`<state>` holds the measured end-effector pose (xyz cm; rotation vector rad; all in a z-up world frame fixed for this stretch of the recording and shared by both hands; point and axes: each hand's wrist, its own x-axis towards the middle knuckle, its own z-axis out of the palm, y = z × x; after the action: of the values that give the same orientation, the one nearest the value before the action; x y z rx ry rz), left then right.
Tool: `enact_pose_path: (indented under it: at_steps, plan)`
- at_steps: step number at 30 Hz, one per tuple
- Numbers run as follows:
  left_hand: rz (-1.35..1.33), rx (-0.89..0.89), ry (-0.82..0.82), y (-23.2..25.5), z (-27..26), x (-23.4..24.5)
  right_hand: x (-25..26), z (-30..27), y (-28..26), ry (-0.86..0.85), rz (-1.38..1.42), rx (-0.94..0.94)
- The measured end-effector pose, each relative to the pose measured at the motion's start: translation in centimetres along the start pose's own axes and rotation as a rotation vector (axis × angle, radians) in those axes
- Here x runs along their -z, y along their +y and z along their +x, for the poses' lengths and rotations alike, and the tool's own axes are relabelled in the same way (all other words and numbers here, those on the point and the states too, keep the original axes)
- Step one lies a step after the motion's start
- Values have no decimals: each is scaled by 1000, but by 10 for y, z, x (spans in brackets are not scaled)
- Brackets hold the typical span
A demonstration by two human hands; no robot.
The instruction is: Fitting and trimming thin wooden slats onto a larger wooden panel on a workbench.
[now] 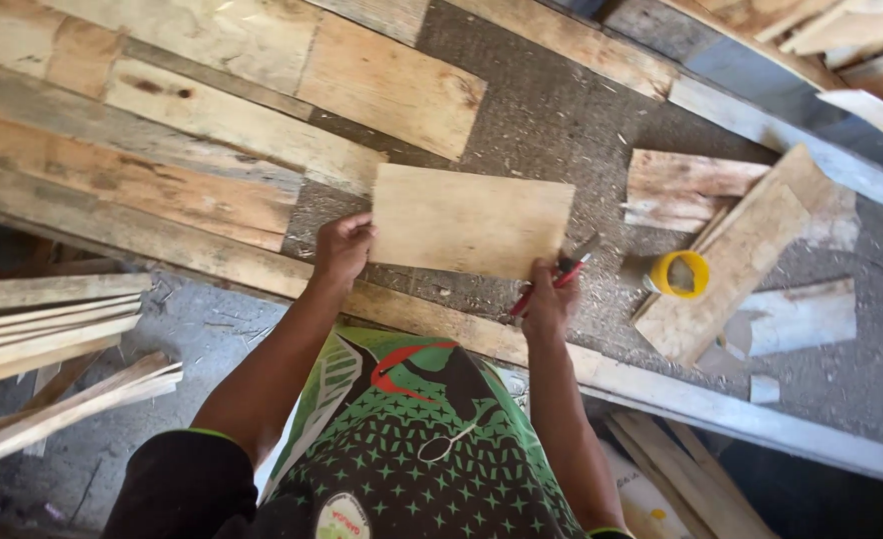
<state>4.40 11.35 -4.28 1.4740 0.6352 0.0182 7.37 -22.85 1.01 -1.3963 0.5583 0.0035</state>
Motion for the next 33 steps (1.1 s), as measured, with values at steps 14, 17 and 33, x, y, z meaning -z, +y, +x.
enact_pose_path:
  at_steps: [14,17,33]
  plan:
    - [-127,105,-78,-43,-7,-9,59,-19,-5,3,-22,-101]
    - [-143,127,-9,-35,-6,-22,114,1,16,217,-328,-59]
    - [-161,197,99,-68,4,-98,268,98,-10,587,-1170,-78]
